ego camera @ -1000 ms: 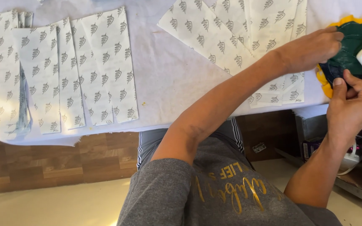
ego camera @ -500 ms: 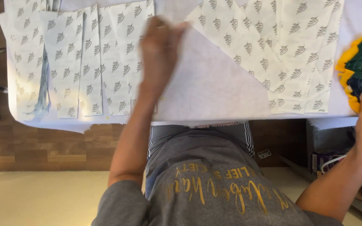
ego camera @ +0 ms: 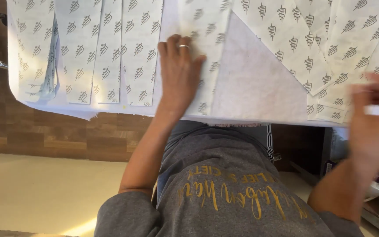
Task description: Aligning printed paper sheets in an overlapping stack and applying glue to the edges using a squeeze bottle.
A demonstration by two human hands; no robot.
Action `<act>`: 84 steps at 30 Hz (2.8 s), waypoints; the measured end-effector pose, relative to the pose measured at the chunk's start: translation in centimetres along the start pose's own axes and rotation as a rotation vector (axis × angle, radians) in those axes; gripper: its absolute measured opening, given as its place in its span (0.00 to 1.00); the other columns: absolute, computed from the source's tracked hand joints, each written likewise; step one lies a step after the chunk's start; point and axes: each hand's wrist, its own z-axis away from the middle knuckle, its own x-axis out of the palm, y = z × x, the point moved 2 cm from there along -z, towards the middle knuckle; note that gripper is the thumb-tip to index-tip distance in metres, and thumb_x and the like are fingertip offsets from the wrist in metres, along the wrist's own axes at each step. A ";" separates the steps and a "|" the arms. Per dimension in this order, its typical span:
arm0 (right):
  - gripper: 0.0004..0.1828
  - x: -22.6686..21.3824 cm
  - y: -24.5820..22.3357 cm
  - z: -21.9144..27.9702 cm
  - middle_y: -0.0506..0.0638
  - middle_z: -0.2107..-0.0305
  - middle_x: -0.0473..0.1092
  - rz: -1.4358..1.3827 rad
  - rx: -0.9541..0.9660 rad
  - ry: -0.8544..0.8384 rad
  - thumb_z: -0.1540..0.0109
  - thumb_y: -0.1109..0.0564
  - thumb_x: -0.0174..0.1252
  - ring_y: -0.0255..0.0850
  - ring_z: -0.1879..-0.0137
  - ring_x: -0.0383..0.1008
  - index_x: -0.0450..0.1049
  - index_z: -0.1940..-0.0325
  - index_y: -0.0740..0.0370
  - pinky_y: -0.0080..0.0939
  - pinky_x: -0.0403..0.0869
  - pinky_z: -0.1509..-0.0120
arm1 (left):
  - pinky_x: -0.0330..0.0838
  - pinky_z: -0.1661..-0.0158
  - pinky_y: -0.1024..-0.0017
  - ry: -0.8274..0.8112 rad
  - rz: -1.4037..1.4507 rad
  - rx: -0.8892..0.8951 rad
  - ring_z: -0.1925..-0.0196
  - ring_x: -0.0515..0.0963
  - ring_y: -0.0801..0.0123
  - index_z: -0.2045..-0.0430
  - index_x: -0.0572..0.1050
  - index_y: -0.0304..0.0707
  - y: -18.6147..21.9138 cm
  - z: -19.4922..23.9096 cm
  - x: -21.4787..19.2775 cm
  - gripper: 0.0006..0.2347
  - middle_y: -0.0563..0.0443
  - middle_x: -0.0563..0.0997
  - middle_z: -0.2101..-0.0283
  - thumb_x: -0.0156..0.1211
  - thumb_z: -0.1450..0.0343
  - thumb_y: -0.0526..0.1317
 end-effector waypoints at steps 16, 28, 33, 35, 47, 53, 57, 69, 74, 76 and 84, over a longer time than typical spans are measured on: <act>0.08 13.9 -14.7 2.8 0.63 0.58 0.78 -0.297 -0.663 -0.185 0.42 0.71 0.69 0.60 0.48 0.81 0.81 0.59 0.74 0.55 0.80 0.46 | 0.74 0.42 0.48 -0.145 0.670 0.116 0.45 0.81 0.46 0.58 0.79 0.29 2.9 7.8 -8.5 0.15 0.36 0.81 0.51 0.75 0.37 0.30; 0.04 14.4 -14.3 2.9 0.64 0.57 0.77 -0.271 -0.600 -0.198 0.39 0.74 0.65 0.58 0.48 0.80 0.80 0.60 0.76 0.53 0.80 0.47 | 0.77 0.43 0.54 -0.138 0.678 0.037 0.46 0.83 0.50 0.70 0.82 0.29 2.2 8.2 -7.9 0.03 0.39 0.82 0.55 0.69 0.34 0.27; 0.01 14.7 -14.2 2.9 0.62 0.59 0.76 -0.250 -0.560 -0.199 0.37 0.74 0.62 0.57 0.48 0.79 0.79 0.62 0.77 0.52 0.79 0.46 | 0.77 0.43 0.56 -0.138 0.664 0.022 0.46 0.82 0.52 0.72 0.82 0.26 2.6 7.5 -8.3 0.01 0.38 0.81 0.56 0.67 0.32 0.28; 0.01 14.8 -14.2 2.9 0.60 0.59 0.75 -0.244 -0.515 -0.215 0.36 0.73 0.62 0.55 0.47 0.78 0.79 0.63 0.77 0.51 0.78 0.45 | 0.77 0.43 0.56 -0.145 0.662 -0.003 0.46 0.82 0.51 0.71 0.82 0.26 2.8 7.3 -8.3 0.01 0.39 0.81 0.56 0.66 0.31 0.28; 0.05 15.1 -13.6 3.1 0.54 0.61 0.70 -0.220 -0.349 -0.268 0.36 0.70 0.64 0.51 0.47 0.74 0.77 0.67 0.72 0.46 0.73 0.44 | 0.74 0.45 0.56 -0.295 0.689 -0.222 0.51 0.81 0.49 0.77 0.75 0.23 3.7 6.5 -8.3 0.06 0.39 0.70 0.53 0.63 0.29 0.28; 0.07 14.8 -14.3 2.4 0.53 0.61 0.68 -0.212 -0.261 -0.297 0.38 0.71 0.66 0.51 0.49 0.73 0.74 0.66 0.68 0.45 0.72 0.46 | 0.77 0.49 0.54 -0.278 0.731 -0.296 0.54 0.83 0.43 0.74 0.74 0.23 3.8 6.0 -8.5 0.05 0.37 0.70 0.53 0.64 0.31 0.28; 0.09 15.5 -15.7 2.0 0.53 0.61 0.66 -0.159 -0.274 -0.281 0.37 0.66 0.68 0.52 0.50 0.70 0.72 0.63 0.66 0.49 0.66 0.46 | 0.78 0.50 0.50 -0.261 0.744 -0.299 0.54 0.83 0.37 0.70 0.71 0.23 3.8 5.7 -8.8 0.07 0.35 0.71 0.54 0.66 0.33 0.26; 0.03 14.9 -14.3 2.4 0.53 0.59 0.69 -0.145 -0.270 -0.362 0.34 0.69 0.61 0.52 0.47 0.73 0.75 0.62 0.66 0.46 0.65 0.40 | 0.72 0.45 0.48 -0.209 0.594 -0.302 0.46 0.77 0.38 0.58 0.65 0.31 5.1 7.1 -7.7 0.18 0.35 0.67 0.46 0.69 0.30 0.41; 0.04 14.7 -13.7 2.6 0.54 0.58 0.70 -0.171 -0.242 -0.375 0.34 0.70 0.61 0.53 0.47 0.73 0.73 0.60 0.66 0.48 0.66 0.38 | 0.69 0.44 0.49 -0.197 0.669 -0.322 0.46 0.76 0.39 0.59 0.65 0.31 4.8 7.5 -7.5 0.12 0.38 0.67 0.49 0.63 0.29 0.33; 0.04 14.6 -13.7 2.6 0.54 0.58 0.70 -0.169 -0.242 -0.377 0.34 0.70 0.60 0.53 0.47 0.73 0.73 0.60 0.66 0.48 0.67 0.38 | 0.70 0.44 0.47 -0.190 0.739 -0.323 0.46 0.76 0.37 0.59 0.65 0.31 4.1 7.6 -7.6 0.09 0.39 0.68 0.51 0.59 0.28 0.28; 0.13 15.0 -15.1 1.7 0.55 0.52 0.72 -0.178 -0.408 -0.264 0.39 0.74 0.63 0.53 0.44 0.72 0.79 0.53 0.65 0.49 0.64 0.38 | 0.68 0.48 0.54 0.030 0.090 -0.279 0.45 0.69 0.48 0.50 0.69 0.33 -5.6 6.4 -9.7 0.15 0.43 0.71 0.52 0.64 0.30 0.28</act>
